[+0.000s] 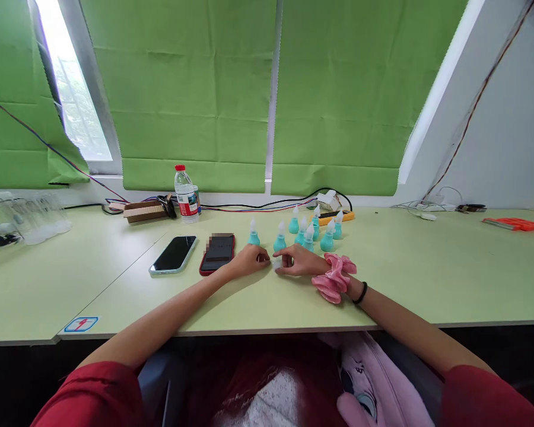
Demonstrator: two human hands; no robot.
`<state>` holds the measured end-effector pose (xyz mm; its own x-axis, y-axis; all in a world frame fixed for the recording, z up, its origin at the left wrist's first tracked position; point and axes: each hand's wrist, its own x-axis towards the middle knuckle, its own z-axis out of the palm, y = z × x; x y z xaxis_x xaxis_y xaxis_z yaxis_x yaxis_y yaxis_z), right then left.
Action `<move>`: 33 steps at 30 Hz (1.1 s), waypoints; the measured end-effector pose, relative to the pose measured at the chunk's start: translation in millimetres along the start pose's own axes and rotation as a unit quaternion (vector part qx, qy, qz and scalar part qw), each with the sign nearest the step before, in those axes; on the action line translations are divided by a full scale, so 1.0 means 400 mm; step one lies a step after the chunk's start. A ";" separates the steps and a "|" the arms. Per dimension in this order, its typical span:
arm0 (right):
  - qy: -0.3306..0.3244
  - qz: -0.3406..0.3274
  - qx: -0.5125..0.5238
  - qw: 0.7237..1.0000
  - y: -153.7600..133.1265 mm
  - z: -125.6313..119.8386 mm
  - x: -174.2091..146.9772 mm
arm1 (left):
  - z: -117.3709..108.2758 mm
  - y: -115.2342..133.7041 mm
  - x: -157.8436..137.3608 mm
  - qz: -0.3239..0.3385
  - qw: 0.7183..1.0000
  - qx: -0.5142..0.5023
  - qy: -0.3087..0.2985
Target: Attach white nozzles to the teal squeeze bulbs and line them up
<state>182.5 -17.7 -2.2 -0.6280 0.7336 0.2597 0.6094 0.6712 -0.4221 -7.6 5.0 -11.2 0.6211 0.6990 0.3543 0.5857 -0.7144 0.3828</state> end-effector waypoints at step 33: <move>0.007 0.041 0.104 0.994 0.007 0.011 0.007 | 0.022 0.008 0.001 -0.071 0.969 -0.226 0.073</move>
<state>180.3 -14.0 -6.7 -0.5727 0.7872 0.2290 0.5440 0.5738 -0.6122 -0.6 2.7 -17.4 0.4512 0.8093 0.3761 0.3518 -0.5486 0.7585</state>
